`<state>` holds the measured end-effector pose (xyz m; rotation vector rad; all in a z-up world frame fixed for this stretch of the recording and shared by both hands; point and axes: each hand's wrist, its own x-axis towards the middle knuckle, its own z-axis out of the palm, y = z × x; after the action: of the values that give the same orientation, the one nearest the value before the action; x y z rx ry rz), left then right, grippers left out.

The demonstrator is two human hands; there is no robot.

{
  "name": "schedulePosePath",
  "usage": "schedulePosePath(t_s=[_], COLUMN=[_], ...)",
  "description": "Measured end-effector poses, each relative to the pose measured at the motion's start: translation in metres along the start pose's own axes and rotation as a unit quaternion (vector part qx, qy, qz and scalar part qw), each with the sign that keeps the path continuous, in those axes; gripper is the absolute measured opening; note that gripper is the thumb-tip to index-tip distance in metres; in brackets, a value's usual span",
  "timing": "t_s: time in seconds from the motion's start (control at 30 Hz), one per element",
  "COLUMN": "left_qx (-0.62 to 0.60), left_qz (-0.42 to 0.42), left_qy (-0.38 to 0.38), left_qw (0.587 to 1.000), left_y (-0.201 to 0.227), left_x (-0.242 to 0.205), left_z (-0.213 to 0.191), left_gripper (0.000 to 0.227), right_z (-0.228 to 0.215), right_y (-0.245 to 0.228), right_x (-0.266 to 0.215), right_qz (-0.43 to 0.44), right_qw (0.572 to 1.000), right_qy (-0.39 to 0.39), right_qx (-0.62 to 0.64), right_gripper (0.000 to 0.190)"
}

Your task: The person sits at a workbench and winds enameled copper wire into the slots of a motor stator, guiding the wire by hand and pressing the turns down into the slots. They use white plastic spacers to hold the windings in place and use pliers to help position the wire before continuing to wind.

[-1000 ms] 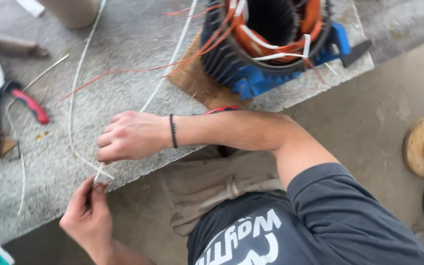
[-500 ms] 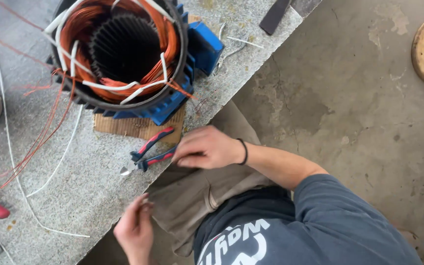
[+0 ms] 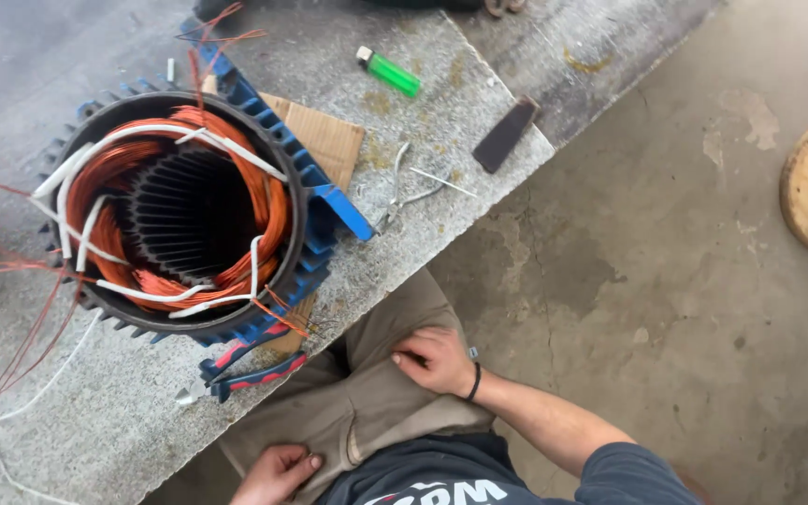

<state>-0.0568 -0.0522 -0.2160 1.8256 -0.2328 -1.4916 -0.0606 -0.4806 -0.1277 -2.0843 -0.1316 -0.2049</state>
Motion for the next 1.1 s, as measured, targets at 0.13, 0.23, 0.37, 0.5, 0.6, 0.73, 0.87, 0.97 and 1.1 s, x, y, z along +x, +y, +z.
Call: schedulePosePath(t_s=[0.13,0.23,0.37,0.5,0.6,0.73,0.87,0.97,1.1], left_qx=[-0.131,-0.106,-0.070,-0.017,0.000,0.002,-0.013,-0.035,-0.056], left_qz=[-0.089,-0.103,-0.113,-0.108,-0.114,-0.121,-0.125,-0.126,-0.117], left_qy=[-0.014,0.008,0.056,0.069,0.082,0.089,0.086,0.082,0.085], left_qw=[0.987,0.989,0.990,0.992,0.990,0.989,0.988,0.988,0.988], left_y=[0.044,0.097,0.128,0.150,0.159,0.166,0.162,0.162,0.156], left_x=[-0.001,-0.006,0.002,0.012,0.012,0.004,0.002,0.000,-0.003], left_z=[0.009,0.006,0.005,0.002,0.000,0.001,-0.001,-0.003,-0.002], left_gripper=[0.050,0.050,0.051,0.055,0.057,0.059,0.061,0.060,0.063], right_z=[0.006,-0.003,-0.001,-0.002,-0.002,0.001,0.006,0.009,0.011], right_y=[0.024,0.030,0.040,0.051,0.054,0.050,0.054,0.053,0.050], right_x=[-0.012,-0.014,-0.018,-0.024,-0.026,-0.026,-0.028,-0.028,-0.026], right_qz=[0.024,0.049,0.051,0.084,0.090,0.122,0.139,0.144,0.144], right_qw=[0.999,0.997,0.996,0.994,0.992,0.989,0.988,0.988,0.987], right_qy=[0.013,0.008,0.022,0.036,0.039,0.046,0.042,0.043,0.056], right_qx=[0.027,0.053,0.066,0.062,0.073,0.075,0.055,0.041,0.033], right_gripper=[0.009,0.009,0.009,0.009,0.008,0.009,0.011,0.011,0.011])
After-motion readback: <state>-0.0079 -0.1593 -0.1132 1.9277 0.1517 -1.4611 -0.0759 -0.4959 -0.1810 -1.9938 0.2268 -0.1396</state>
